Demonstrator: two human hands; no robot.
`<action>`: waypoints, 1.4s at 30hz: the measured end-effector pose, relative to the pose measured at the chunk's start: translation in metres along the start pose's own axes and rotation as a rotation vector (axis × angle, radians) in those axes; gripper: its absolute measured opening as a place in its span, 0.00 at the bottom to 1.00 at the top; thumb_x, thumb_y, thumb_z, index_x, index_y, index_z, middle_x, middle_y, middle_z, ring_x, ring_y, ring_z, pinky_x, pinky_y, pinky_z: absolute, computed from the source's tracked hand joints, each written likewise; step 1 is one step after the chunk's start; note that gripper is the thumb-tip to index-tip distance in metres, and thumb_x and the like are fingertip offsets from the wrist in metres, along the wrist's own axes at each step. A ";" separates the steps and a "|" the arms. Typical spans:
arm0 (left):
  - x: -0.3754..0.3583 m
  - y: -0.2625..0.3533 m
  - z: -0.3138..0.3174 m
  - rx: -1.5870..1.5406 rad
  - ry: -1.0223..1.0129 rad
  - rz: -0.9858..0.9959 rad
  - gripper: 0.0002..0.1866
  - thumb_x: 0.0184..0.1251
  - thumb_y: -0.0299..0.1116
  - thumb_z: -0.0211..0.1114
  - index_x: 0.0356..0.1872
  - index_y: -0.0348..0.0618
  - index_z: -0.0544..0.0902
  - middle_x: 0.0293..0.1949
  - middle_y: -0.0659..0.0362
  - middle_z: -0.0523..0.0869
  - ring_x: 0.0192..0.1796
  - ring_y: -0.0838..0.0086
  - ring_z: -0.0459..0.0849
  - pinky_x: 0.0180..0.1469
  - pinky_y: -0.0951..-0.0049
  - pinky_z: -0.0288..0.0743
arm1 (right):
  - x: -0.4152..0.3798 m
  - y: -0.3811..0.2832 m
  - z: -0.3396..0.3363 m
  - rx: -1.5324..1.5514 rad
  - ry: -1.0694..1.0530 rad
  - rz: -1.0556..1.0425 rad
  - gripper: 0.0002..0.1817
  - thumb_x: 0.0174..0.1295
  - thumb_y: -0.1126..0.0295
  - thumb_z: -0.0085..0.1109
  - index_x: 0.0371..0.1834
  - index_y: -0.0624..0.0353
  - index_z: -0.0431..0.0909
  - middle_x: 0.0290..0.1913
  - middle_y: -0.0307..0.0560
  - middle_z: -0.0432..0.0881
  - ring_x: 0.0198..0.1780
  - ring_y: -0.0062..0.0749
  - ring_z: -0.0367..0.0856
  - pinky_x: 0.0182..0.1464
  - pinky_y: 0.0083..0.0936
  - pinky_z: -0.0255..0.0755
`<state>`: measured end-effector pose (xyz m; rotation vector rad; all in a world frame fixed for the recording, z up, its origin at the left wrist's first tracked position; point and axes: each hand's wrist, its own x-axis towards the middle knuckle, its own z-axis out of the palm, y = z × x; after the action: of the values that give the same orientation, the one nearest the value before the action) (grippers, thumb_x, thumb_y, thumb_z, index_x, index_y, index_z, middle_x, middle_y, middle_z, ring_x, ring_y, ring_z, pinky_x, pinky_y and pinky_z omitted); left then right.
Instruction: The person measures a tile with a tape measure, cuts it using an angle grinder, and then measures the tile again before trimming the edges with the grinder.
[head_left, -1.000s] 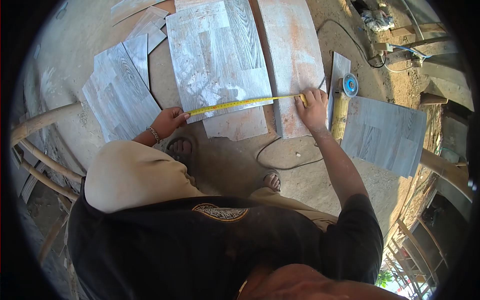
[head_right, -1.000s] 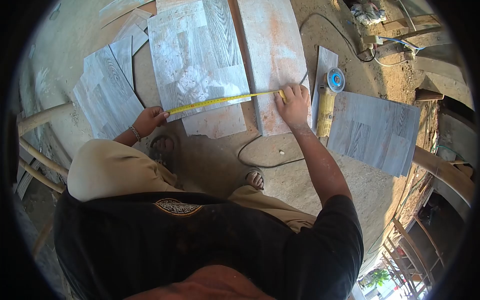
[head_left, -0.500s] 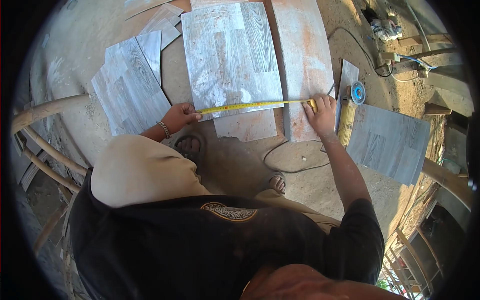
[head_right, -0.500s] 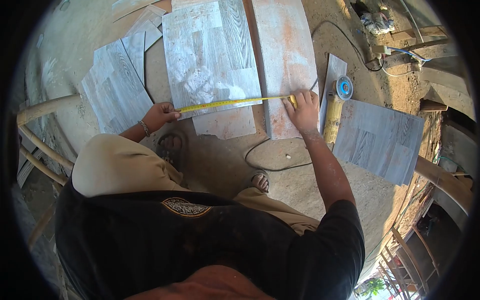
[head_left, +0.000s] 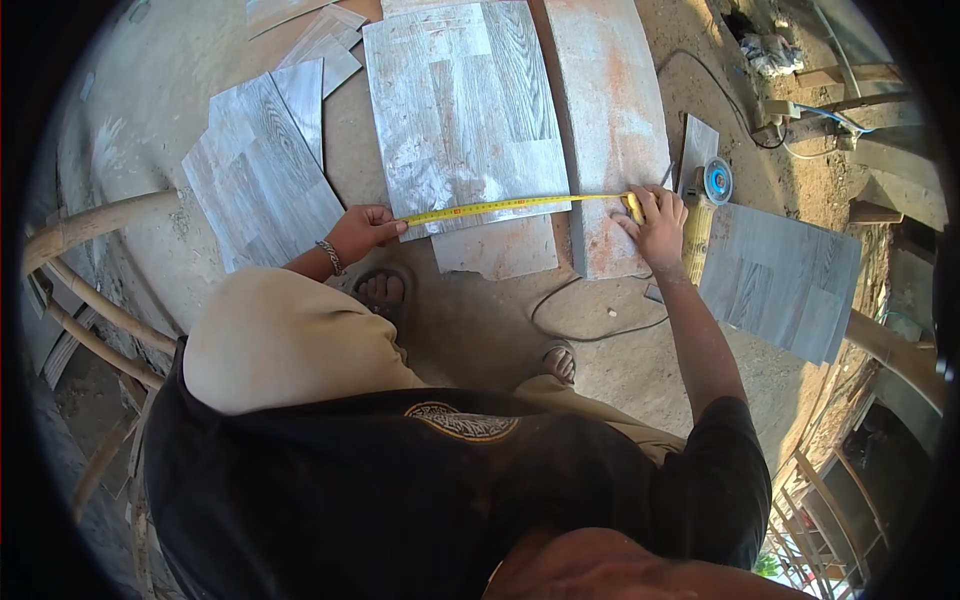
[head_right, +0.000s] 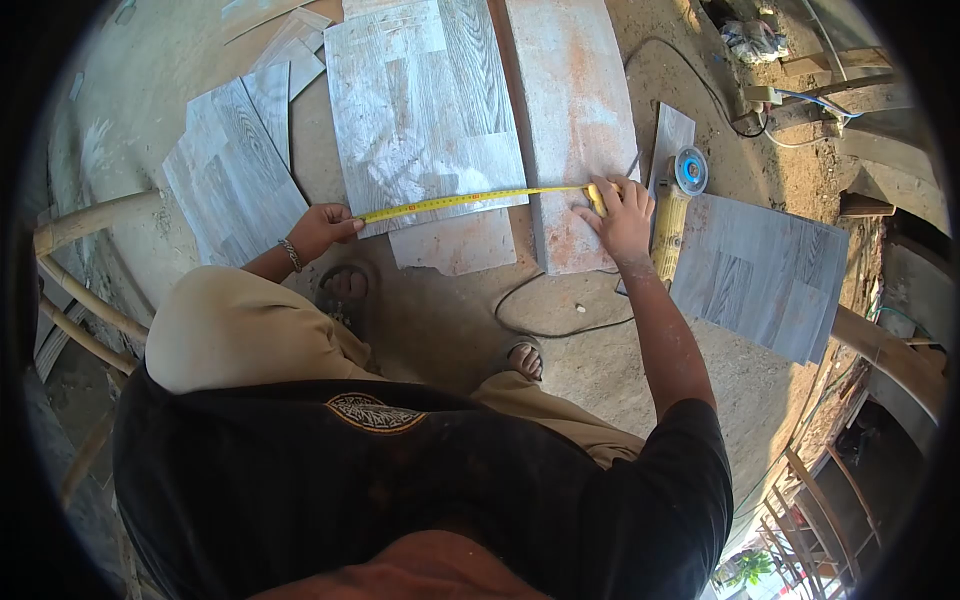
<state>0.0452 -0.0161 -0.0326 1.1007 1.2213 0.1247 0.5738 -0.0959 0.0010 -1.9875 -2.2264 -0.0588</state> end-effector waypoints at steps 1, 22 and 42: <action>0.001 0.000 0.002 0.078 0.030 -0.013 0.14 0.67 0.40 0.76 0.32 0.41 0.84 0.28 0.65 0.86 0.28 0.86 0.76 0.31 0.80 0.69 | 0.000 0.001 0.000 -0.004 -0.001 0.004 0.34 0.54 0.42 0.73 0.63 0.44 0.81 0.60 0.42 0.77 0.62 0.45 0.73 0.65 0.45 0.66; 0.004 -0.016 0.004 0.104 0.018 0.127 0.14 0.70 0.38 0.73 0.32 0.44 0.76 0.28 0.65 0.84 0.30 0.85 0.77 0.35 0.80 0.71 | -0.004 0.000 -0.005 0.022 -0.011 0.140 0.45 0.54 0.42 0.75 0.73 0.48 0.71 0.69 0.52 0.69 0.70 0.53 0.66 0.72 0.52 0.58; -0.028 -0.066 -0.048 0.714 0.944 0.060 0.31 0.55 0.46 0.80 0.56 0.44 0.77 0.59 0.49 0.79 0.63 0.53 0.75 0.64 0.54 0.67 | -0.010 -0.008 -0.001 -0.013 0.038 0.000 0.39 0.57 0.47 0.75 0.69 0.49 0.74 0.69 0.52 0.70 0.71 0.50 0.68 0.70 0.52 0.58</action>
<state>-0.0346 -0.0381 -0.0579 1.7923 2.1715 0.2877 0.5668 -0.1073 0.0015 -1.9762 -2.2084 -0.1099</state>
